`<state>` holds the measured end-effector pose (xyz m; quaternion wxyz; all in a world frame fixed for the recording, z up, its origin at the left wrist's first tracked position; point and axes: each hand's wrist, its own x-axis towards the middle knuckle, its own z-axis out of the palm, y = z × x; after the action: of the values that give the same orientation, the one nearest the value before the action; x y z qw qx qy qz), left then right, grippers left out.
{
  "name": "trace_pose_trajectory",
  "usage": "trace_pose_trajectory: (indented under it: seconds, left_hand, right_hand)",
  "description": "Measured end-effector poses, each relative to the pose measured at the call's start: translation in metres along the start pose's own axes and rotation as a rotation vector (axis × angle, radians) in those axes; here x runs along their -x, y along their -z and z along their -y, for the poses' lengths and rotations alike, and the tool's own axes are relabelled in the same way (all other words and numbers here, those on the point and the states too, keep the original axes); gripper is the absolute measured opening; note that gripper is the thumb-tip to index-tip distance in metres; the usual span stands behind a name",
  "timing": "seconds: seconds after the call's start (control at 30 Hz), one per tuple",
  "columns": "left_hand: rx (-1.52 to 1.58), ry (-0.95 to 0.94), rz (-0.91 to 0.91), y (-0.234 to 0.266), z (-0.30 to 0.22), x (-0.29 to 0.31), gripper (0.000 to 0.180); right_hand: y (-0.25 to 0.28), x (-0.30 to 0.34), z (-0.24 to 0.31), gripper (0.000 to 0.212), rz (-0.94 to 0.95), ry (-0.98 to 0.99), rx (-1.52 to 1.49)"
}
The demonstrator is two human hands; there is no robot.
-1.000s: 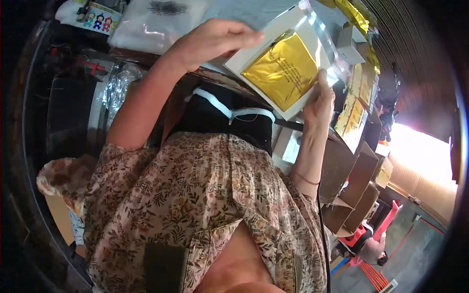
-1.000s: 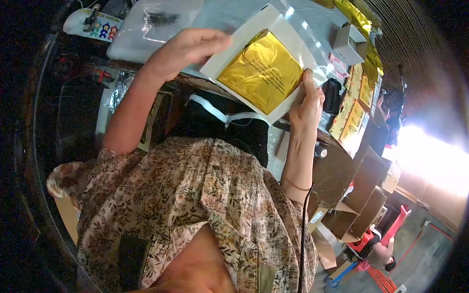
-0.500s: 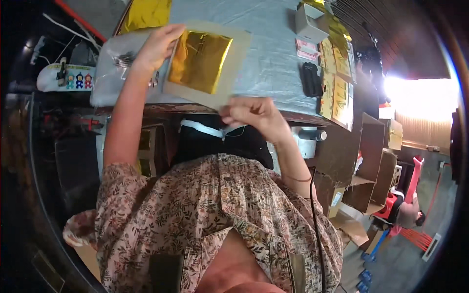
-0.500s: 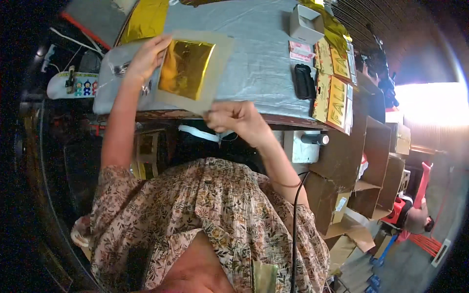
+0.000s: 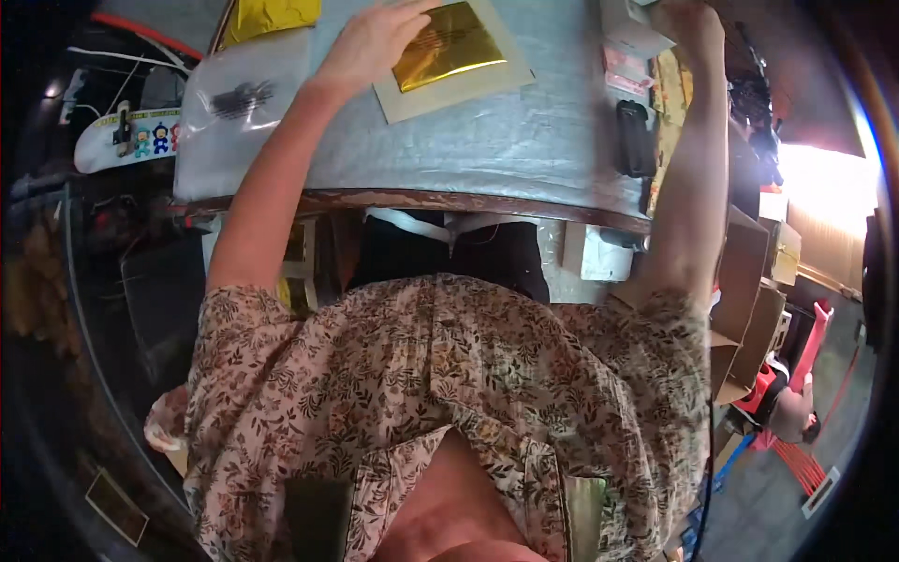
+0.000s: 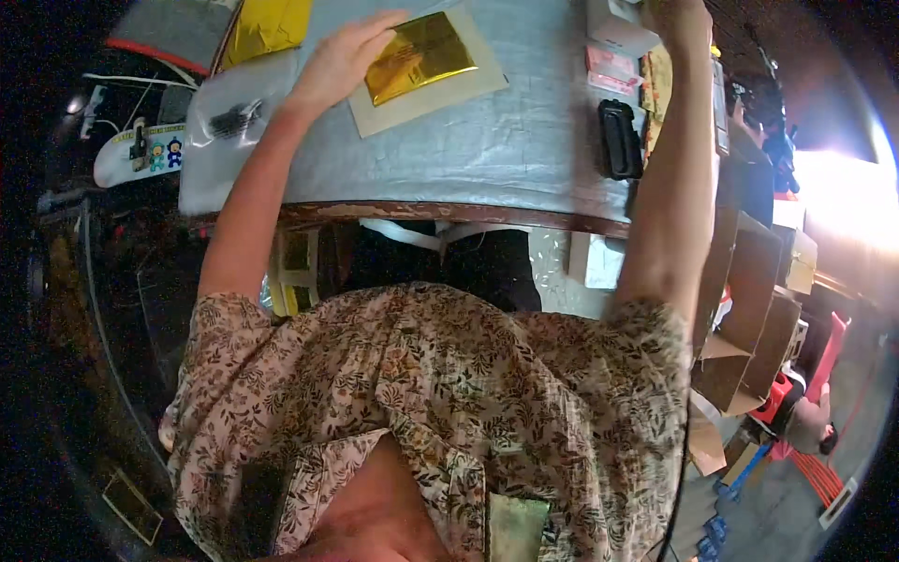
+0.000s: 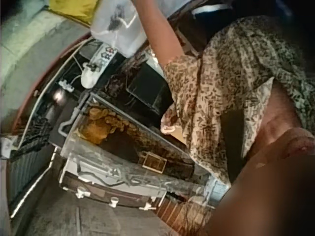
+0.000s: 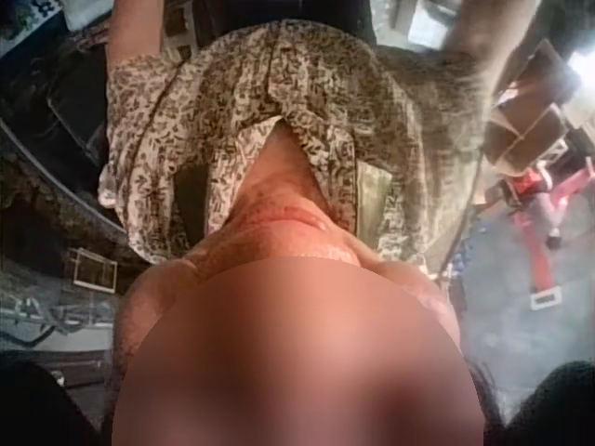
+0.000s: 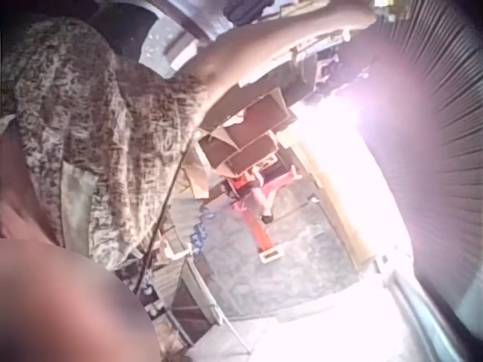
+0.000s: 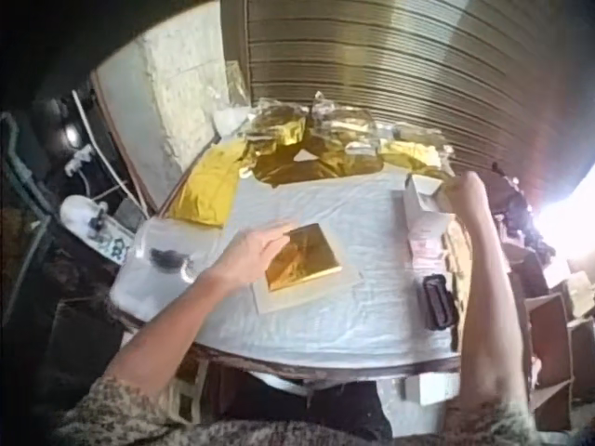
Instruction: The person folds gold foil balloons by hand, then organizes them into plastic sleeves and a cardboard box.
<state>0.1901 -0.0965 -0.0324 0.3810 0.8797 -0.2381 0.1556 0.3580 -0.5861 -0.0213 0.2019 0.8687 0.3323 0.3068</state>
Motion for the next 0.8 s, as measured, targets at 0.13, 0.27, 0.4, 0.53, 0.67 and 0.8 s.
trace_pose_trajectory:
  seconds: [0.13, 0.27, 0.4, 0.53, 0.67, 0.8]
  left_hand:
    - [-0.511, -0.116, 0.124, -0.036, 0.060, 0.027, 0.053]
    - [-0.378, -0.123, 0.236, -0.056, 0.048, 0.024, 0.055]
    - [-0.348, -0.058, 0.264, -0.026, 0.051, 0.051, 0.052]
    - [-0.249, -0.088, 0.251, -0.020, 0.017, 0.031, 0.059]
    - [-0.216, -0.203, 0.240, -0.028, -0.024, 0.039, 0.077]
    - [-0.179, -0.176, 0.271, -0.047, -0.037, 0.043, 0.066]
  right_hand:
    - [-0.085, -0.037, -0.025, 0.015, 0.432, 0.074, 0.144]
    - [-0.111, -0.016, -0.048, 0.027, 0.908, 0.094, 0.314]
    - [-0.078, -0.058, 0.028, 0.016, 0.651, -0.341, -0.054]
    - [-0.017, -0.062, 0.038, 0.026, 0.530, -0.810, -0.321]
    - [0.028, -0.082, 0.059, 0.030, 0.448, -0.788, -0.318]
    - [0.020, -0.076, 0.053, 0.029, 0.438, -0.897, -0.357]
